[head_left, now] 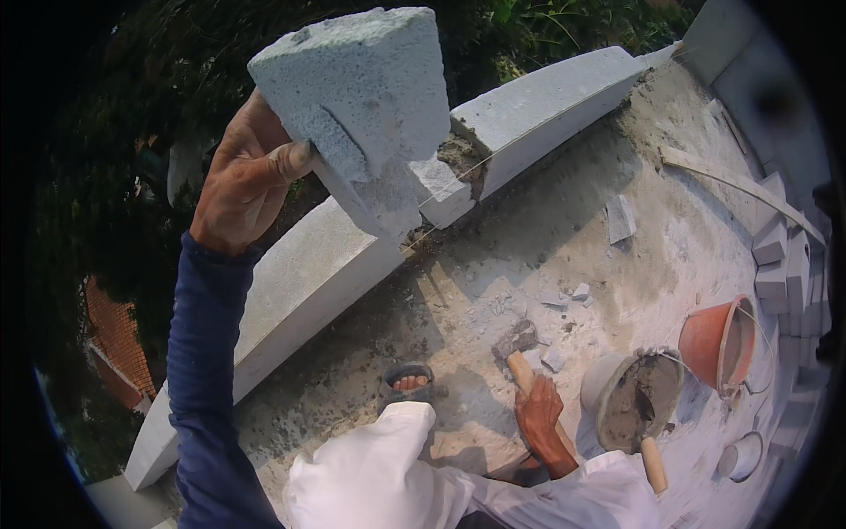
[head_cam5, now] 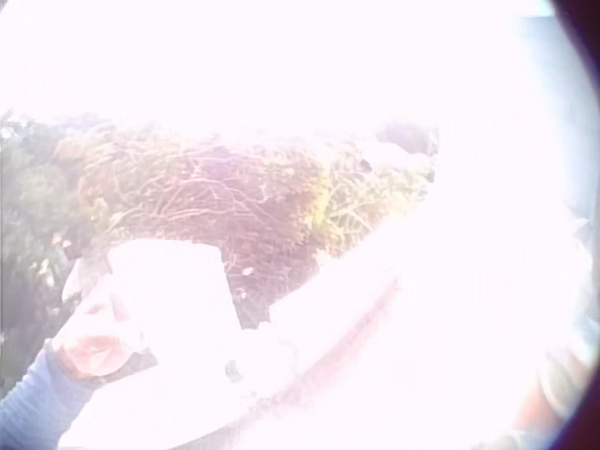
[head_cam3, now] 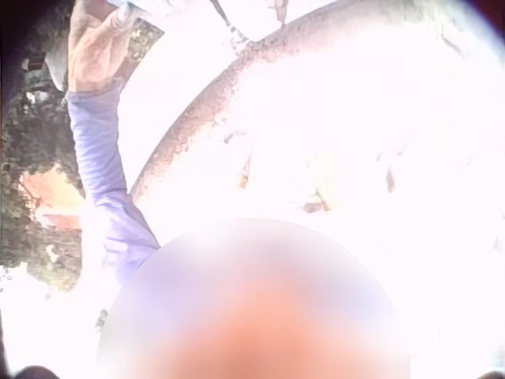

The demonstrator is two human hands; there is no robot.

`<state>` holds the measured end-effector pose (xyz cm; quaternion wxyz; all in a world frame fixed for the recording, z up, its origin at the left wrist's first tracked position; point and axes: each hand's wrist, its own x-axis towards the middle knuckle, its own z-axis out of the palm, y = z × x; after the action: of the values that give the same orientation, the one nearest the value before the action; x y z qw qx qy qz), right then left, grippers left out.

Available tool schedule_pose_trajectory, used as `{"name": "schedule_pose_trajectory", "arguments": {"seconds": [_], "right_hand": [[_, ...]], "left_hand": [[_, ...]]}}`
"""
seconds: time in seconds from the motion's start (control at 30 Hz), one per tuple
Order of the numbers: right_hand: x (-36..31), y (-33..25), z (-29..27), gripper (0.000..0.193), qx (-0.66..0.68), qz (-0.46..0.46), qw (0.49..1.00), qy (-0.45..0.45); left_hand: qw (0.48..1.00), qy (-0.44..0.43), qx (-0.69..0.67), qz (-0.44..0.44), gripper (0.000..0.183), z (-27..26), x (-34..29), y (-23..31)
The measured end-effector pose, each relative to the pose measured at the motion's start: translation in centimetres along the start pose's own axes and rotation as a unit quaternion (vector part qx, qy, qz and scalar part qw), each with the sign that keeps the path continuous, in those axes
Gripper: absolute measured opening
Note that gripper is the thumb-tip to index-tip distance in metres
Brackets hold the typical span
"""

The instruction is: The person places a white brick onto a partially built wall, applies mortar with a trowel, and taps the brick into place with a hammer. They repeat this process by scooping mortar, spreading it on the brick, and setting it along the wall line.

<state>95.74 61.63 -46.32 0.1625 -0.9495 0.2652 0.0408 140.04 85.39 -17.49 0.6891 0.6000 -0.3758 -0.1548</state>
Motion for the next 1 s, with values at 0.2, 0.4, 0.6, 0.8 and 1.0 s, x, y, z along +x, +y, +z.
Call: {"name": "schedule_pose_trajectory", "arguments": {"seconds": [0.2,0.4,0.6,0.8,1.0], "right_hand": [[3.2,-2.5,-8.0,0.05,0.024,-0.017,0.989,-0.147],[13.5,-9.7,-24.9,0.042,0.243,-0.146,0.958,-0.028],[27.0,-22.0,-31.2,0.074,0.17,-0.339,0.925,0.02],[31.3,-30.1,-27.0,0.077,0.084,-0.368,0.922,-0.084],[30.5,-30.1,-23.1,0.056,0.085,-0.308,0.941,-0.112]], "left_hand": [[0.997,-0.054,0.055,0.0,0.088,-7.9,4.7,-1.6],[0.996,-0.039,0.03,-0.072,0.098,-9.5,5.4,-7.4],[0.99,-0.059,0.001,-0.129,0.101,-8.6,5.3,-10.5],[0.975,-0.099,-0.053,-0.194,0.106,-7.5,5.2,-13.3],[0.959,-0.104,-0.065,-0.255,0.093,-5.7,3.9,-14.6]]}}
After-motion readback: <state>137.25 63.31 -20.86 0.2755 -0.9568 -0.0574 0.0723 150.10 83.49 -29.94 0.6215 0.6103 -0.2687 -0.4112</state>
